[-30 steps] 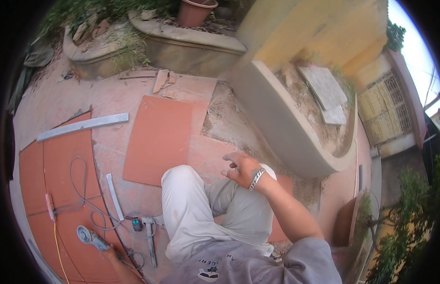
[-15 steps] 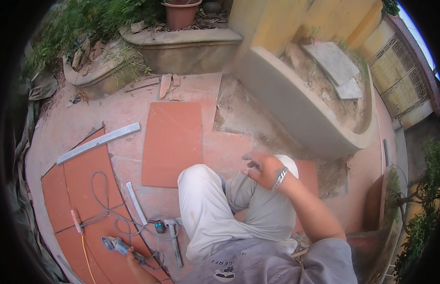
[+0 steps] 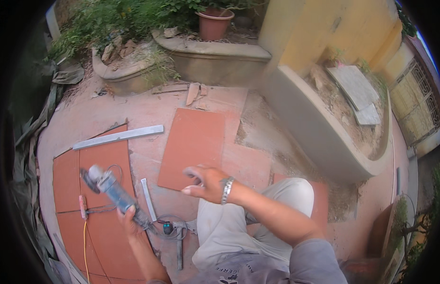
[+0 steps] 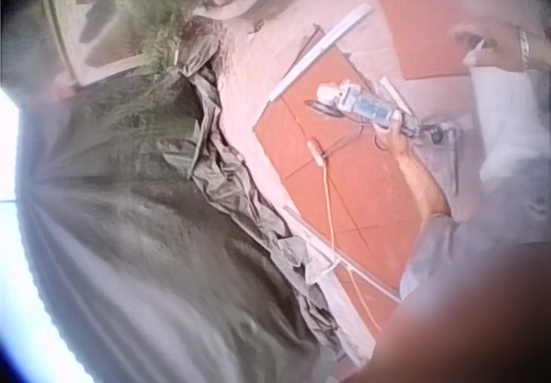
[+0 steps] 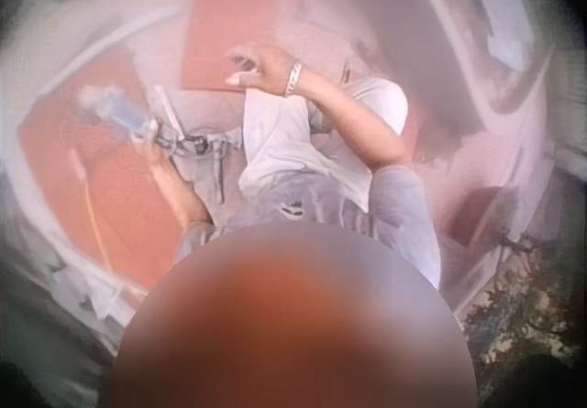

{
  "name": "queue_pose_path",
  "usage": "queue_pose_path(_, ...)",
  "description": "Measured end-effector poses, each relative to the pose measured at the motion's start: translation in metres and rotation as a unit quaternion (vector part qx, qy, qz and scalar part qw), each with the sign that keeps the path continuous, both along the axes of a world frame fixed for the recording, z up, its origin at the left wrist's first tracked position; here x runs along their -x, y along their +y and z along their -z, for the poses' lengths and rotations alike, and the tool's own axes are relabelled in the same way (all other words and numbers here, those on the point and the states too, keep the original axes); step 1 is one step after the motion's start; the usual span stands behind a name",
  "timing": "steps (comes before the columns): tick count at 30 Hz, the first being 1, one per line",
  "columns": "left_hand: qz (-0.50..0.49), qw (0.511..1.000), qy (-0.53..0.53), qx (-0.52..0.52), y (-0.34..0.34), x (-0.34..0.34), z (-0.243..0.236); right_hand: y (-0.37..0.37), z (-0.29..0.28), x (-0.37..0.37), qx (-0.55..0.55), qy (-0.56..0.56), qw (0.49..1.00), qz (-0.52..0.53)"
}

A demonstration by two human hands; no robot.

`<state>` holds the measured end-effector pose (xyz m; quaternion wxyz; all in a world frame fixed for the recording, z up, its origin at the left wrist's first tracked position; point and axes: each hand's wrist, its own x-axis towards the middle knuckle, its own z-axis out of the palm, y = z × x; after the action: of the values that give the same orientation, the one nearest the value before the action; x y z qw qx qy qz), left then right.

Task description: The person measures a terracotta tile and the surrounding floor area with a tape measure. They mark the tile with a pencil and a metal straightedge, then use an angle grinder to cut the tile along the marked line.

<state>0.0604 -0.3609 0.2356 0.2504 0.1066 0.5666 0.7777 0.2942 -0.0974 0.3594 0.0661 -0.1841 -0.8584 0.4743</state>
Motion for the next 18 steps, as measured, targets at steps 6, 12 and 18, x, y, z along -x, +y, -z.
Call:
queue_pose_path(6,0.102,0.989,0.104,0.008,0.115,-0.054,-0.077,-0.031,0.012,0.084,0.114,0.072,0.989,0.061)
queue_pose_path(12,0.107,0.944,0.288,0.122,0.144,-0.08,-0.077,-0.012,0.014,0.051,0.182,0.094,0.97,0.129)
queue_pose_path(18,0.103,0.914,0.25,0.303,0.11,-0.047,-0.003,0.071,-0.015,-0.068,-0.106,-0.236,0.966,0.008)
